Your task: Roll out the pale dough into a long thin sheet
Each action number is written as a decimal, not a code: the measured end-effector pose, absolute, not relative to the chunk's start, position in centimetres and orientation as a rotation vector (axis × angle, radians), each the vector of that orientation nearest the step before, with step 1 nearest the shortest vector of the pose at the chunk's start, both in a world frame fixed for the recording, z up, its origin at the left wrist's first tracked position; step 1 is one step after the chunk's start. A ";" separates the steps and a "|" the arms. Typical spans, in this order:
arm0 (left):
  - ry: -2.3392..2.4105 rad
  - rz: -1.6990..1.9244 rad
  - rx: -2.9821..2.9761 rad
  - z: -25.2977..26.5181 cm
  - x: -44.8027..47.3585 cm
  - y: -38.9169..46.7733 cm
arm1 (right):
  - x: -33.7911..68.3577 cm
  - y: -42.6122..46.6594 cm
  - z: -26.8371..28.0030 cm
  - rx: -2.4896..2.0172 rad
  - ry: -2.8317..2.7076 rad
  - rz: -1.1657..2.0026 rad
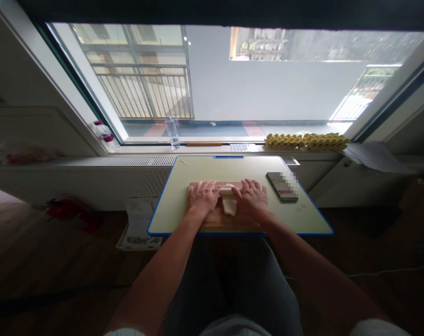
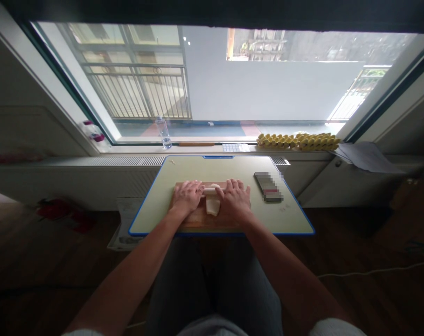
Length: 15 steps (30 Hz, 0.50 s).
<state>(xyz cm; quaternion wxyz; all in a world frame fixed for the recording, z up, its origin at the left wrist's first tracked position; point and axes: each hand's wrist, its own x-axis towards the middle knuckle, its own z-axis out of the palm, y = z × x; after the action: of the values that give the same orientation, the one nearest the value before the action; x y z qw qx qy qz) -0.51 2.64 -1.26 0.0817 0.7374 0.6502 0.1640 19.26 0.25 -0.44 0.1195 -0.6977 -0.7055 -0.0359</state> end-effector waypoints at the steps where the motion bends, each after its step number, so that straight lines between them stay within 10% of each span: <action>1: 1.948 0.484 2.197 -1.3 -0.5 3.0 | 19.3 0.6 -0.3 -2.032 -2.066 -0.115; 15: 2.036 0.419 2.222 0.0 0.2 7.2 | 19.4 5.5 1.5 -2.072 -2.227 -0.087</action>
<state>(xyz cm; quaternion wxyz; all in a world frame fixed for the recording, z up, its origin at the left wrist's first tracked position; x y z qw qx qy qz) 0.22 7.15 0.03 0.0494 0.7294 0.6684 0.1374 19.37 5.46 1.54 0.0493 -0.6799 -0.7310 -0.0285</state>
